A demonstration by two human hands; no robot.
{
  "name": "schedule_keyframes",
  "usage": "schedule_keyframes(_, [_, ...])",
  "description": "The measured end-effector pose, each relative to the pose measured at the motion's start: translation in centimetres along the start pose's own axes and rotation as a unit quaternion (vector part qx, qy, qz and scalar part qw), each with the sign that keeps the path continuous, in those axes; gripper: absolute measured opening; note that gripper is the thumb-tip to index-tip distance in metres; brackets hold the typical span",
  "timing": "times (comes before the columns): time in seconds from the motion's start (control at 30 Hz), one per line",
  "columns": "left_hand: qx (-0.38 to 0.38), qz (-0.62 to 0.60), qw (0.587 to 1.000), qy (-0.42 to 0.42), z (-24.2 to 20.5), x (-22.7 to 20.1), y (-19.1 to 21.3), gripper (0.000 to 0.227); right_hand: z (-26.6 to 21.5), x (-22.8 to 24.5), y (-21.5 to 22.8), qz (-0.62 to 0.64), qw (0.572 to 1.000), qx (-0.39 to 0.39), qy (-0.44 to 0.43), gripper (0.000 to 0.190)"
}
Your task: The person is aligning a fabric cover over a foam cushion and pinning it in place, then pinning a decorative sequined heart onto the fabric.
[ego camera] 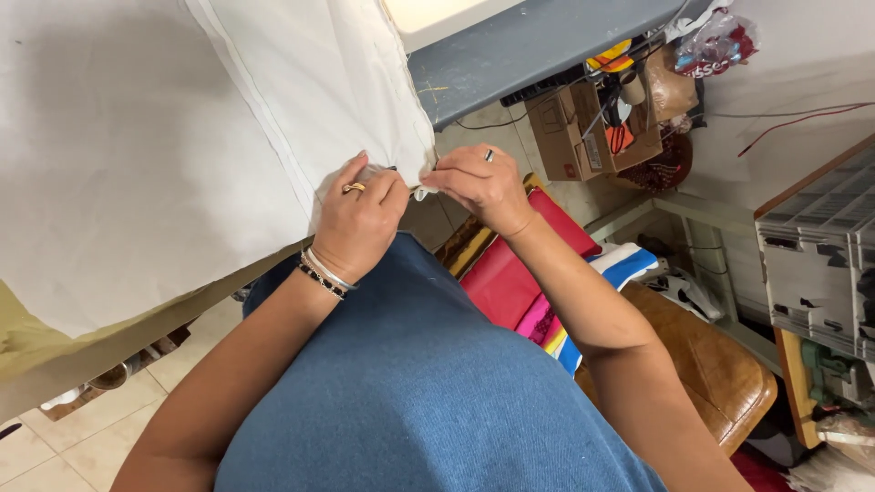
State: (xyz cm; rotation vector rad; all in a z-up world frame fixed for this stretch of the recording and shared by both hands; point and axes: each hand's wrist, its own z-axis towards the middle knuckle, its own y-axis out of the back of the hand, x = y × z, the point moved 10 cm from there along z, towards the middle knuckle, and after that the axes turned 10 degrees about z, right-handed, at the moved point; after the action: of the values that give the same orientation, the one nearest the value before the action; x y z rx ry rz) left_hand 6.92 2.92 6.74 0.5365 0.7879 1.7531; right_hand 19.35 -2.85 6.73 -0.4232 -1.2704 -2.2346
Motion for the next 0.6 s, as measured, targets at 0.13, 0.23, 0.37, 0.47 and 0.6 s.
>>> schedule_keyframes(0.13, [-0.011,0.01,1.0,-0.007,-0.1,-0.2,0.1,0.01,0.5,0.8,0.1,-0.014,1.0,-0.012,0.014,0.013])
schedule_keyframes(0.23, [-0.006,0.02,1.0,-0.005,0.2,-0.5,0.4,0.013,0.8,1.0,0.0,-0.033,0.999,0.001,0.03,0.015])
schedule_keyframes(0.37, [0.008,0.005,1.0,0.009,0.1,-0.3,0.2,0.012,0.7,1.1,-0.2,-0.033,0.999,0.015,0.041,0.027])
schedule_keyframes(0.47, [0.002,-0.011,1.0,0.014,0.2,0.0,0.2,0.011,0.2,0.9,0.4,-0.02,1.0,0.005,0.014,0.013])
schedule_keyframes(0.6, [0.005,-0.012,1.0,0.017,-0.2,0.1,-0.1,0.009,-0.6,1.0,0.4,0.015,1.0,-0.001,-0.025,0.013])
